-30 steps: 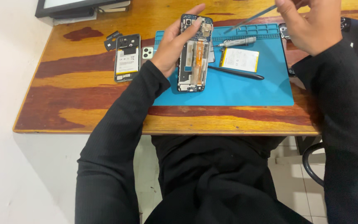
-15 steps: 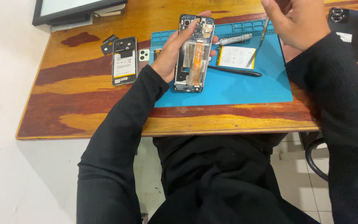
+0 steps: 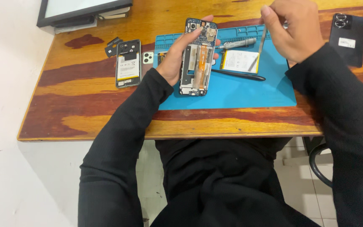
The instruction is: The person disassembles a smartphone on a workbench, using a screwdriver and tweezers to remove screws and separate internal components. They lift the screen assembly, disconnect ribbon cables, and remove the battery and other parts, placing them on a blue mat.
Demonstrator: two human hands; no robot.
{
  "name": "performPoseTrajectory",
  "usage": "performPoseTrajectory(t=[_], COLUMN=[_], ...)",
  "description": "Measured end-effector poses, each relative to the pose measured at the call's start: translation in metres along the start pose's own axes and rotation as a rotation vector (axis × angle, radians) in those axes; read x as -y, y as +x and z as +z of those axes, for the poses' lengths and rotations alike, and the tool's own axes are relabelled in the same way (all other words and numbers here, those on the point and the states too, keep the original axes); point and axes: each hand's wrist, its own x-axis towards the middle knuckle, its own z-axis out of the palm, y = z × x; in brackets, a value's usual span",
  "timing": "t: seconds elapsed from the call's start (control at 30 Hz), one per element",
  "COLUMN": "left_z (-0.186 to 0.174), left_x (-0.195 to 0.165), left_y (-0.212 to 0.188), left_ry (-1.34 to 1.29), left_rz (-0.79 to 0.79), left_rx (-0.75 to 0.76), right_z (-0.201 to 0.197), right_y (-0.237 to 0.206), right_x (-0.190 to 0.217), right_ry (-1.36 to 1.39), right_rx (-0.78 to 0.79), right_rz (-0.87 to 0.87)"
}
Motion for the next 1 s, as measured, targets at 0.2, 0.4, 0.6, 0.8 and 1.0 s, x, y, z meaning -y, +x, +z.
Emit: performPoseTrajectory(t=[0.2, 0.4, 0.6, 0.8, 1.0], left_z=[-0.001, -0.004, -0.004, -0.002, -0.003], left_x=[0.006, 0.007, 0.003, -0.002, -0.002], left_y=[-0.001, -0.001, -0.005, -0.006, -0.007], left_ry=[0.031, -0.031, -0.03, -0.049, -0.048], left_rz=[0.017, 0.055, 0.052, 0.047, 0.007], left_rx=[-0.055, 0.021, 0.052, 0.098, 0.061], right_z=[0.007, 0.02, 0.031, 0.038, 0.038], right_y=[-0.007, -0.015, -0.012, -0.011, -0.01], right_x=[0.009, 0.005, 0.011, 0.02, 0.026], right_ry=[0.45, 0.905, 0.914, 1.077, 0.945], right_rx=[-0.119, -0.069, -0.005, 0.008, 0.055], right_rz=[0.032, 0.071, 0.103, 0.259, 0.251])
